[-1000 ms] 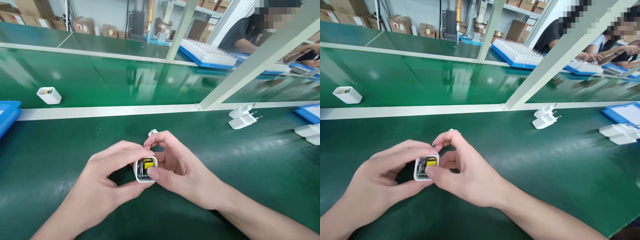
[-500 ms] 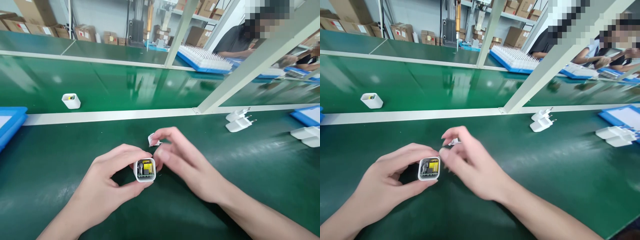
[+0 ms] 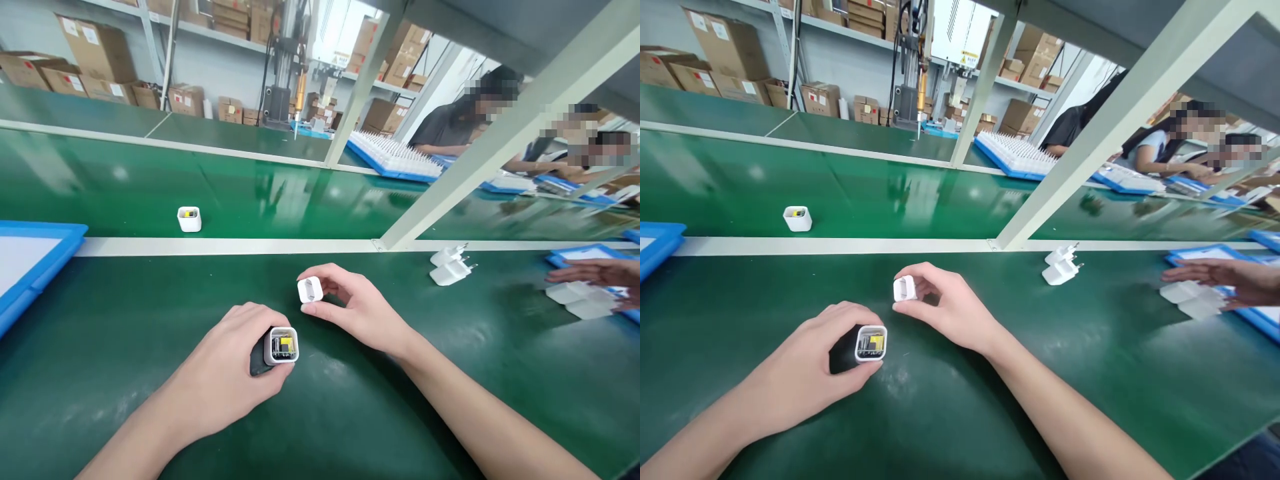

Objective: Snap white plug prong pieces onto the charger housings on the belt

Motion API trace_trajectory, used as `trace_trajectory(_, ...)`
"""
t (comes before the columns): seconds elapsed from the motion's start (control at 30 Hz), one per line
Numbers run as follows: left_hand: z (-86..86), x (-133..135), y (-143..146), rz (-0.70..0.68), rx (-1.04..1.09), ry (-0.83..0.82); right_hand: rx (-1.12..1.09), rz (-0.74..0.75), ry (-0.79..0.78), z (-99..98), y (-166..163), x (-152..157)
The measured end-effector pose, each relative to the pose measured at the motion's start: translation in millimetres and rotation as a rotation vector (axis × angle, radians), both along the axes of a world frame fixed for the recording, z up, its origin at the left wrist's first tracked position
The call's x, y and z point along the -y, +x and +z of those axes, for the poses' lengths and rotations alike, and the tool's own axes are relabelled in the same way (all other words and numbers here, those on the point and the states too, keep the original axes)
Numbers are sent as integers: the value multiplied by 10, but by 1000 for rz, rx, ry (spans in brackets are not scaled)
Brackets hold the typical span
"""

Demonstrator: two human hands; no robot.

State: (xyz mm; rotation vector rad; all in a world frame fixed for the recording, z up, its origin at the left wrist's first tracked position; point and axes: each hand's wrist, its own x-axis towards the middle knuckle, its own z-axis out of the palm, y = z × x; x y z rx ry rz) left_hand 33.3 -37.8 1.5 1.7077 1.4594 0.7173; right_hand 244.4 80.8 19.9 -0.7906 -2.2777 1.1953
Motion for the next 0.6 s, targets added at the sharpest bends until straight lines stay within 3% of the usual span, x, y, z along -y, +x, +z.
trace_trajectory(0.07,8,0,5,12,-13,-14,-33,67,-9,68,7,32)
trace_trajectory(0.23,-13,-14,-13,23,23,-18,-17,268,165,192,-11,172)
trace_trajectory(0.43,-39,-25,-34,35,79,-34,226,373,474,224,-80,348)
trace_trajectory(0.6,-8,-36,-31,36,60,-61,72,258,299,144,-121,394)
